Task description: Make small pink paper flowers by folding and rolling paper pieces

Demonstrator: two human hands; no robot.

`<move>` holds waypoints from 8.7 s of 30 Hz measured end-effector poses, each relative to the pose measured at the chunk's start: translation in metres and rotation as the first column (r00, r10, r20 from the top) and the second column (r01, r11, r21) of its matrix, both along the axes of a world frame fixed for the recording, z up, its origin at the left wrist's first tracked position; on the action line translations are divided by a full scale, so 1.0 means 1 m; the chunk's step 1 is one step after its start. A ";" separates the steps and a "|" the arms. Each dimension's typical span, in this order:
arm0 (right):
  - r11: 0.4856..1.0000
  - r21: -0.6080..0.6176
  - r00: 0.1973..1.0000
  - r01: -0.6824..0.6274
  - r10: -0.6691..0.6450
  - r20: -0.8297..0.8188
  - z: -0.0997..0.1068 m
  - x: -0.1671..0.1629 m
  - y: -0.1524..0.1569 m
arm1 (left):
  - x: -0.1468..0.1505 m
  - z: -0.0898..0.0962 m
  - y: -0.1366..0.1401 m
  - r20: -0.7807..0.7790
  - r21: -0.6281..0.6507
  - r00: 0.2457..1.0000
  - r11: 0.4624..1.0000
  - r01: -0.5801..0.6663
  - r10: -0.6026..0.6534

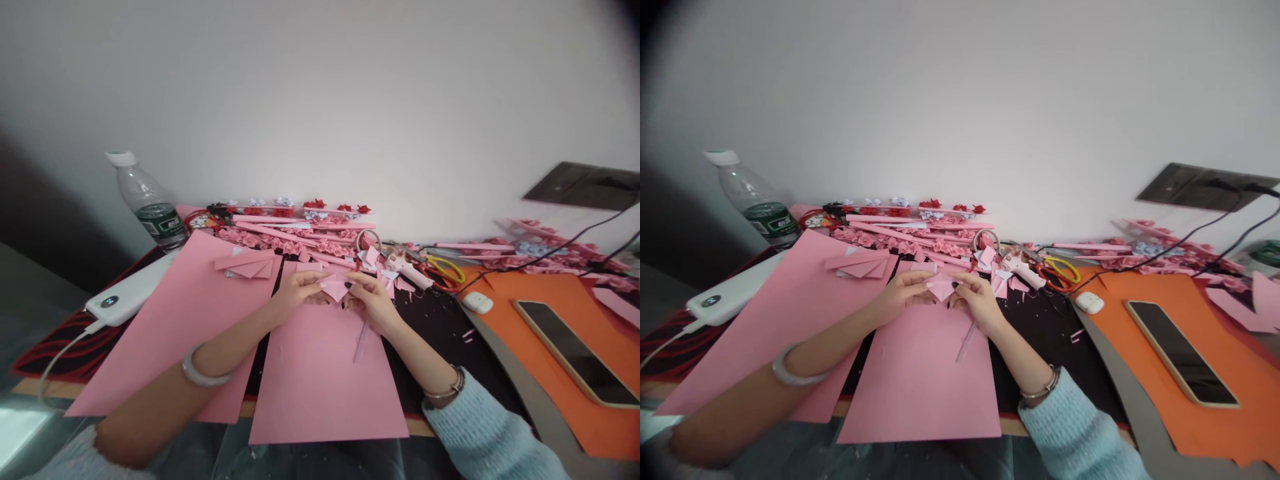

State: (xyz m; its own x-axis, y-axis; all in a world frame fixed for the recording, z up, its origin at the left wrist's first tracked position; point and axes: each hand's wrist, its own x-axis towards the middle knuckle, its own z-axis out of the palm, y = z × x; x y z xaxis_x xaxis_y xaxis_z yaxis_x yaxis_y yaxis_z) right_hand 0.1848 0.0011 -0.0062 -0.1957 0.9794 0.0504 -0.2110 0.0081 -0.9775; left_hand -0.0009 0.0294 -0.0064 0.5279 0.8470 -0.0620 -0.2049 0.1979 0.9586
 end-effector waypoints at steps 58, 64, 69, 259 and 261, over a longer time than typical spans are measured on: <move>0.928 0.348 0.748 0.132 -0.323 0.580 0.003 0.000 -0.003 | 0.005 0.004 -0.003 -0.251 0.214 0.948 0.966 -0.143 0.196; 0.959 0.279 0.916 0.057 -0.162 0.368 0.006 0.003 -0.001 | 0.000 -0.001 0.001 -0.181 0.114 0.961 0.975 -0.190 0.209; 0.962 0.274 0.867 -0.023 -0.117 0.485 0.003 0.004 0.001 | 0.000 0.000 0.001 -0.157 0.070 0.966 0.978 -0.194 0.203; 0.977 0.144 0.939 0.160 -0.195 0.284 0.002 -0.002 -0.003 | 0.007 -0.001 -0.003 -0.131 0.107 0.975 0.980 -0.167 0.180; 0.976 0.150 0.934 0.155 -0.195 0.300 0.001 -0.002 -0.003 | 0.007 -0.001 -0.003 -0.150 0.088 0.975 0.984 -0.152 0.164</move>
State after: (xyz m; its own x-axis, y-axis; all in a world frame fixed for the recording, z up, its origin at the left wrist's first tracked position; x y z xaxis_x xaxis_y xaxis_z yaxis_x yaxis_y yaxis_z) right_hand 0.1827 -0.0024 -0.0047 -0.0469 0.9896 0.1359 0.1188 0.1406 -0.9829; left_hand 0.0062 0.0264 -0.0076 0.3762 0.9242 -0.0654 -0.0744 0.1005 0.9922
